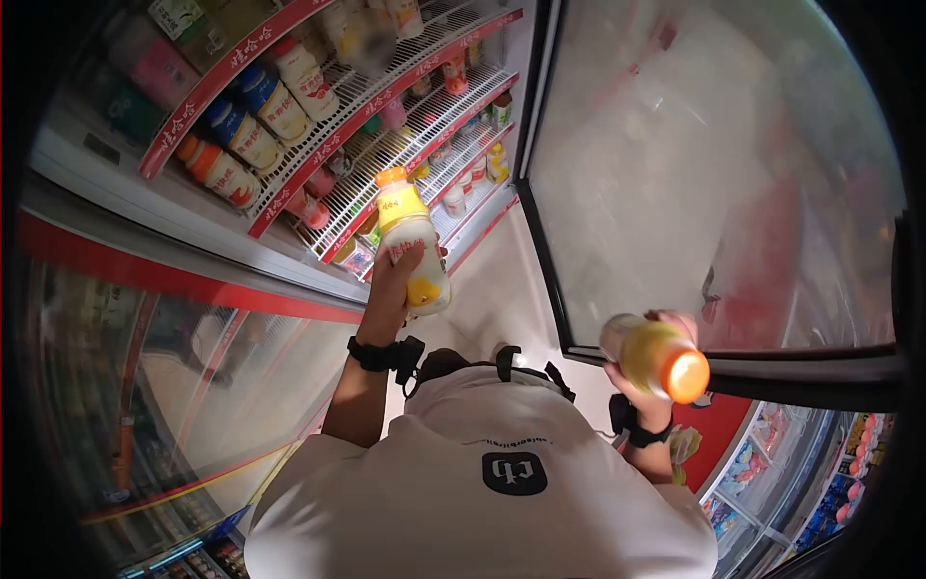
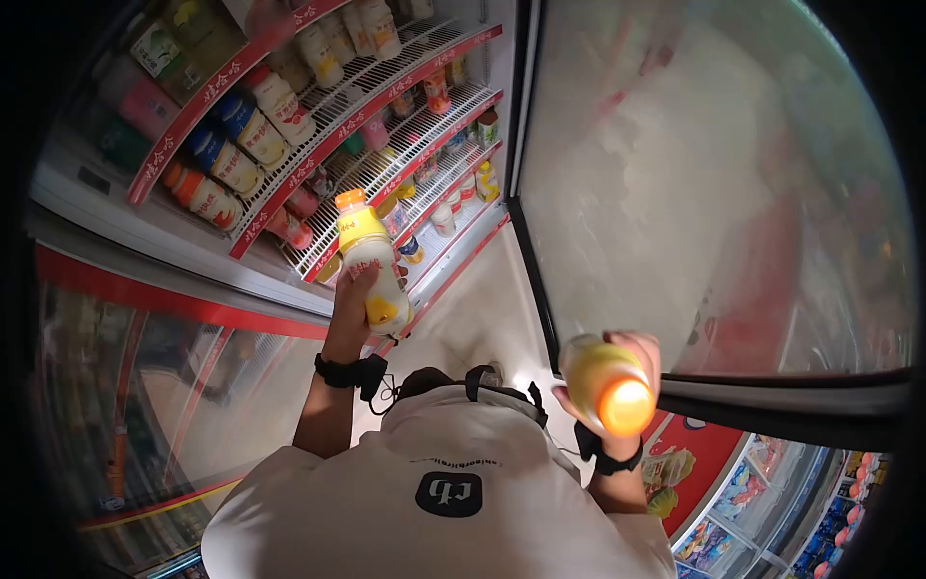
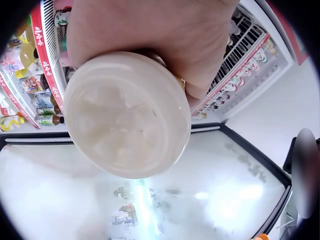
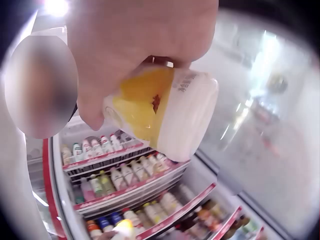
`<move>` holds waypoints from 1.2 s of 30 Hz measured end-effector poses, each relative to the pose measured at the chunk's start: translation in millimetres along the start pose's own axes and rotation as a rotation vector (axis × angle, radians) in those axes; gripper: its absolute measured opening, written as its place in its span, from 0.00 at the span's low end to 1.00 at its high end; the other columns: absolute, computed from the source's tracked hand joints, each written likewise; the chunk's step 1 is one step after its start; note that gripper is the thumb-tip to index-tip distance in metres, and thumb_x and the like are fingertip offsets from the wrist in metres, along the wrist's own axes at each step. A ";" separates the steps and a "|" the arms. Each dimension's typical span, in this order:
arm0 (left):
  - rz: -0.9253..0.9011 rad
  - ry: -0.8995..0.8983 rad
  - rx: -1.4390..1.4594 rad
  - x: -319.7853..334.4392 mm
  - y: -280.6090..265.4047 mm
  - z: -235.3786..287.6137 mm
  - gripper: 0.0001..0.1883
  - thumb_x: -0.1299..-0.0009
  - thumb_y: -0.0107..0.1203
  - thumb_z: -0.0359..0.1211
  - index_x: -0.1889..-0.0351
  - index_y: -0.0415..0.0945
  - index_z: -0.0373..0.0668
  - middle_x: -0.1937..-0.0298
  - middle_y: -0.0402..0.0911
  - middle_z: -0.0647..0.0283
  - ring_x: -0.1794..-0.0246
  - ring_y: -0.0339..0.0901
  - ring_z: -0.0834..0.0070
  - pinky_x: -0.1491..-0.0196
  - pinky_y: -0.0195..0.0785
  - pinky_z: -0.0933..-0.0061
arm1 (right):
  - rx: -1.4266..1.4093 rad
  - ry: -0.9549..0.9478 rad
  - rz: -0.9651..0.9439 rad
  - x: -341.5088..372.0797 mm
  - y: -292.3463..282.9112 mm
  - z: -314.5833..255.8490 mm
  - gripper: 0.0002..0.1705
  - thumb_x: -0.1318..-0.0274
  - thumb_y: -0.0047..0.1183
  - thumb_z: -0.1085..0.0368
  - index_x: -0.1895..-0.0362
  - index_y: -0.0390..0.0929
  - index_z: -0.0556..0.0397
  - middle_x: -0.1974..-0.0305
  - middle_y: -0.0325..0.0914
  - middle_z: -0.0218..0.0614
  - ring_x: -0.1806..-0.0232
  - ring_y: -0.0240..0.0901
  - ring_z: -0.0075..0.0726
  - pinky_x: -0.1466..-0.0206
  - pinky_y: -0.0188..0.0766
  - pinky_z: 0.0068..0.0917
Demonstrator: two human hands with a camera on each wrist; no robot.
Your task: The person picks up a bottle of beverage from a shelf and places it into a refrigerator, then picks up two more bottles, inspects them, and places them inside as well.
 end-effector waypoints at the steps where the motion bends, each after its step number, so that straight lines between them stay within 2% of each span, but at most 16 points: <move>1: -0.012 -0.025 -0.014 -7.3 0.8 -0.4 0.20 0.28 0.55 0.34 0.41 0.66 0.37 0.55 0.79 0.60 0.55 0.80 0.71 0.53 0.76 0.69 | -0.134 0.020 -0.009 -22.1 24.5 7.6 0.41 0.73 0.79 0.57 0.51 0.74 0.58 0.55 0.73 0.44 0.55 0.72 0.45 0.51 0.71 0.40; 3: -0.022 -0.034 -0.035 -23.0 2.3 5.8 0.21 0.29 0.55 0.32 0.40 0.66 0.38 0.54 0.79 0.60 0.55 0.80 0.70 0.52 0.76 0.68 | -0.339 0.078 -0.085 -64.3 72.6 19.6 0.40 0.72 0.79 0.60 0.51 0.75 0.60 0.53 0.74 0.44 0.55 0.74 0.45 0.49 0.71 0.36; 5: 0.017 0.028 -0.067 -35.8 0.2 18.7 0.23 0.30 0.56 0.29 0.39 0.64 0.38 0.51 0.78 0.59 0.53 0.80 0.70 0.50 0.76 0.67 | -0.445 0.147 -0.266 -105.9 115.9 20.1 0.41 0.69 0.78 0.60 0.47 0.73 0.61 0.51 0.75 0.41 0.52 0.74 0.40 0.46 0.70 0.33; 7: 0.008 0.051 -0.098 -60.5 -11.1 27.7 0.25 0.31 0.58 0.28 0.37 0.63 0.39 0.49 0.77 0.60 0.51 0.79 0.71 0.48 0.74 0.68 | -0.647 0.219 -0.344 -146.1 156.0 20.6 0.42 0.64 0.77 0.61 0.43 0.71 0.61 0.48 0.75 0.38 0.48 0.74 0.34 0.42 0.68 0.31; 8: 0.008 0.123 -0.179 -71.3 -11.7 39.2 0.26 0.32 0.59 0.29 0.37 0.62 0.39 0.48 0.77 0.60 0.50 0.78 0.72 0.47 0.73 0.69 | -0.743 0.259 -0.400 -166.7 173.8 15.4 0.42 0.62 0.76 0.61 0.42 0.70 0.60 0.46 0.74 0.37 0.45 0.72 0.31 0.39 0.66 0.30; 10: 0.041 0.223 -0.331 -91.1 -15.6 60.2 0.30 0.33 0.62 0.31 0.35 0.60 0.39 0.46 0.76 0.60 0.47 0.76 0.74 0.45 0.71 0.70 | -0.727 0.217 -0.453 -205.5 205.6 16.1 0.39 0.59 0.75 0.61 0.42 0.71 0.58 0.48 0.74 0.35 0.47 0.72 0.30 0.40 0.67 0.30; 12: 0.049 0.267 -0.316 -112.2 -17.8 75.0 0.31 0.33 0.62 0.30 0.35 0.59 0.39 0.45 0.75 0.60 0.47 0.76 0.74 0.44 0.71 0.70 | -0.759 0.195 -0.505 -239.4 235.0 17.2 0.36 0.57 0.74 0.60 0.44 0.72 0.57 0.51 0.73 0.32 0.49 0.73 0.28 0.41 0.68 0.29; 16: 0.038 0.331 -0.334 -146.8 -11.8 117.2 0.33 0.35 0.63 0.30 0.34 0.58 0.41 0.44 0.75 0.61 0.45 0.75 0.73 0.43 0.69 0.69 | -0.761 0.162 -0.616 -284.3 272.6 25.5 0.36 0.57 0.74 0.60 0.45 0.72 0.56 0.50 0.74 0.33 0.50 0.73 0.27 0.43 0.69 0.28; 19: 0.076 0.310 -0.388 -165.6 -15.1 128.4 0.33 0.35 0.63 0.30 0.34 0.59 0.42 0.44 0.75 0.62 0.45 0.75 0.74 0.42 0.68 0.68 | -0.790 0.241 -0.715 -297.0 288.1 32.6 0.36 0.57 0.74 0.60 0.44 0.71 0.56 0.50 0.74 0.32 0.49 0.73 0.26 0.43 0.69 0.28; 21: 0.050 0.285 -0.302 -175.5 -15.1 129.7 0.33 0.35 0.64 0.30 0.34 0.59 0.42 0.44 0.75 0.62 0.45 0.74 0.74 0.42 0.68 0.68 | -0.763 0.216 -0.714 -304.3 295.2 42.6 0.37 0.57 0.74 0.60 0.43 0.71 0.56 0.50 0.75 0.32 0.50 0.73 0.26 0.43 0.69 0.28; 25: 0.094 0.274 -0.305 -198.4 -18.3 118.6 0.34 0.35 0.64 0.31 0.34 0.58 0.41 0.44 0.75 0.62 0.44 0.74 0.74 0.41 0.68 0.67 | -0.860 0.231 -0.653 -318.8 302.3 54.4 0.35 0.56 0.74 0.61 0.44 0.71 0.55 0.53 0.77 0.31 0.52 0.74 0.25 0.45 0.70 0.27; 28: 0.185 0.322 -0.288 -206.2 -23.7 117.4 0.34 0.35 0.64 0.31 0.33 0.58 0.40 0.43 0.74 0.60 0.43 0.73 0.73 0.40 0.67 0.67 | -0.899 0.354 -0.628 -317.5 312.6 67.9 0.32 0.55 0.73 0.63 0.46 0.71 0.54 0.55 0.79 0.30 0.54 0.75 0.24 0.47 0.73 0.27; 32: 0.157 0.292 -0.270 -210.9 -26.0 113.2 0.35 0.35 0.64 0.32 0.33 0.57 0.39 0.42 0.73 0.60 0.42 0.73 0.72 0.40 0.67 0.68 | -0.916 0.413 -0.627 -313.2 313.7 88.2 0.33 0.55 0.73 0.63 0.46 0.71 0.55 0.55 0.79 0.31 0.54 0.76 0.24 0.47 0.72 0.28; 36: 0.165 0.371 -0.352 -223.6 -20.6 127.2 0.36 0.36 0.65 0.31 0.34 0.57 0.40 0.42 0.73 0.59 0.41 0.72 0.72 0.39 0.67 0.67 | -0.873 0.345 -0.670 -330.3 319.9 92.6 0.35 0.56 0.73 0.64 0.44 0.70 0.55 0.52 0.77 0.32 0.51 0.74 0.25 0.45 0.71 0.28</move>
Point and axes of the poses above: each hand's wrist, its own x-axis away from the middle knuckle, its own y-axis out of the palm, z = x × y, the point moved 7 cm from there along -x, towards the middle knuckle
